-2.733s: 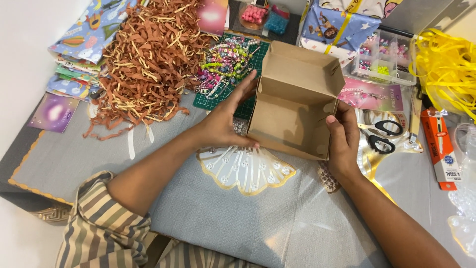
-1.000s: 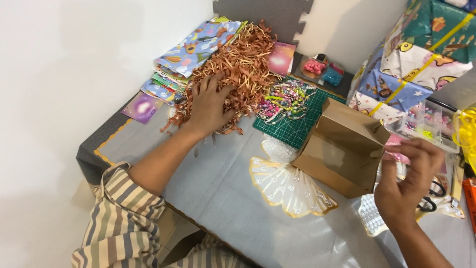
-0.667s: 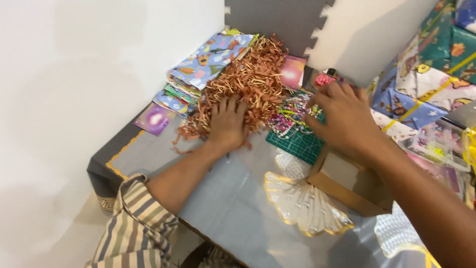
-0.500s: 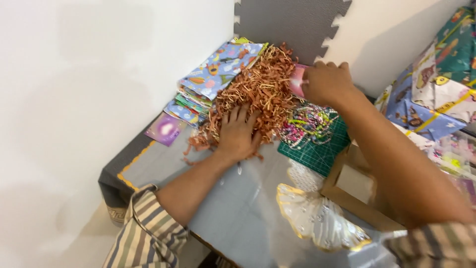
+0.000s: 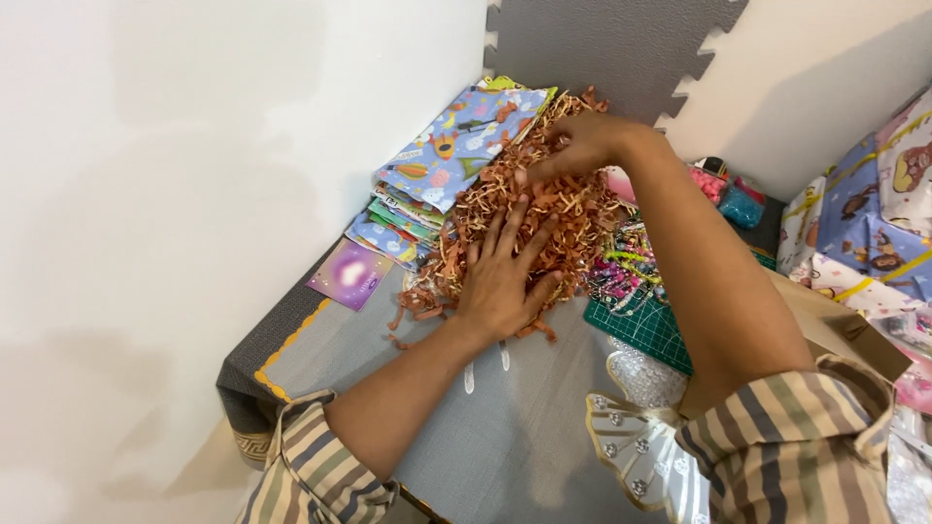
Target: The person folds a small cardboard box, fills it with shredded paper packing material, and then places a packaged keychain inside.
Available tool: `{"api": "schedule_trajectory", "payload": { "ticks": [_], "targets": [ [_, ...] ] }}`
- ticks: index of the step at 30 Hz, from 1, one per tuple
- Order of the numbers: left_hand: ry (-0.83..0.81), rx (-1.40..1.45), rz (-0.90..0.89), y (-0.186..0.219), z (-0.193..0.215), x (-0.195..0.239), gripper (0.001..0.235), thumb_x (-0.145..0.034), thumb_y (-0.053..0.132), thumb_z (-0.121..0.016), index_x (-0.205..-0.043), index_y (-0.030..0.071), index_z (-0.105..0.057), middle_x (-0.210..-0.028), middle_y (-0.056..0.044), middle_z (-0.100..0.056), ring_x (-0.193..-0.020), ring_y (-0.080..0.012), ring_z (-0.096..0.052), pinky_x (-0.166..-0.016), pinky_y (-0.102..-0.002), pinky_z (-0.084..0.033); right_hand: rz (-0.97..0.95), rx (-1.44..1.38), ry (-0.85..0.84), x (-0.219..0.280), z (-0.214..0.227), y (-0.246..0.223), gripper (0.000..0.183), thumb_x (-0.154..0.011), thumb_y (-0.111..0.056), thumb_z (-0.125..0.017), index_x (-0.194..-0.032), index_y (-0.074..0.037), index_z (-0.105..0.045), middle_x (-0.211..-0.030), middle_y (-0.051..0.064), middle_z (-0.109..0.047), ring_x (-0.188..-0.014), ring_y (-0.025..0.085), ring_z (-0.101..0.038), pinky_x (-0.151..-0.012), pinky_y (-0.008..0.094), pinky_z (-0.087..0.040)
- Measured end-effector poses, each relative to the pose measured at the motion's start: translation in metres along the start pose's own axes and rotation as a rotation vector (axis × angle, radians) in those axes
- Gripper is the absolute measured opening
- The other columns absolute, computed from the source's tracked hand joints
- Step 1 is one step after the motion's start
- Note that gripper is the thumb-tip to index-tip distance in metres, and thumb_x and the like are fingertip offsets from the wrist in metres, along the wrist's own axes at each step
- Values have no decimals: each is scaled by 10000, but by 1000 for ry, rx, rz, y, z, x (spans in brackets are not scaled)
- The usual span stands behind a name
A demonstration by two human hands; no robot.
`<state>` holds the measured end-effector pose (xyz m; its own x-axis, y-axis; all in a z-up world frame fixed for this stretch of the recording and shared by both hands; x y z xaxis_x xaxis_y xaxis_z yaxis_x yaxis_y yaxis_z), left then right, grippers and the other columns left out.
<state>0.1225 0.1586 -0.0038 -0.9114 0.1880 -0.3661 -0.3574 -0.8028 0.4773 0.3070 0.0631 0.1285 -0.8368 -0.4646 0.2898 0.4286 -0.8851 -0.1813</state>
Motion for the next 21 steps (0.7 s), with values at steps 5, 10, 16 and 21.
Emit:
{"api": "schedule_trajectory", "payload": {
  "ticks": [5, 10, 16, 21],
  "targets": [
    [114, 119, 29, -12, -10, -5, 714, -1106, 372, -676, -1658, 135, -289, -1820, -233, -197, -1726, -522, -232, -1322, -670, -359, 107, 127, -123, -17, -42, 1, 1222, -721, -584, -990, -1798, -270, -506, -1662, 261, -630, -1542, 503, -609, -1273, 632, -512],
    [251, 152, -25, -21, -13, -5, 685, -1066, 315, -764, -1536, 120, -305, -1715, -208, -252, -1672, -512, -250, -1362, -689, -311, 220, 228, 141, -16, -29, -2, 673, -907, -101, -797, -1576, -164, -748, -1416, 373, -701, -1356, 566, -724, -1126, 636, -621],
    [258, -36, -89, -19, -20, -1, 799, -985, 367, -826, -1645, 78, -480, -1776, -305, -307, -1625, -574, -333, -1281, -783, -391, 93, 27, 242, 29, 27, 2, 831, -1014, 171, -512, -1767, -178, -501, -1676, 241, -408, -1497, 517, -467, -1110, 685, -531],
    [129, -124, -39, -30, -34, -3, 685, -1042, 459, -737, -1626, 124, -613, -1723, -373, -397, -1587, -654, -353, -1224, -815, -379, 286, 3, 568, 43, 56, 7, 634, -977, 171, -516, -1557, -39, -663, -1324, 300, -576, -1137, 634, -625, -829, 746, -514]
  ]
}}
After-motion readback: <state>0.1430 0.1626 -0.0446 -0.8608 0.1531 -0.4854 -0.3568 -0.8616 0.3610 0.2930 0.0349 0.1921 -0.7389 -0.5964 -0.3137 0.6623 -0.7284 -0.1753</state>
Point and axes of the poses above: each hand's wrist, its own x-axis away from the middle knuckle, its own z-axis out of the back of the hand, y = z × x, the point moved 6 cm from there along -x, towards the middle knuckle
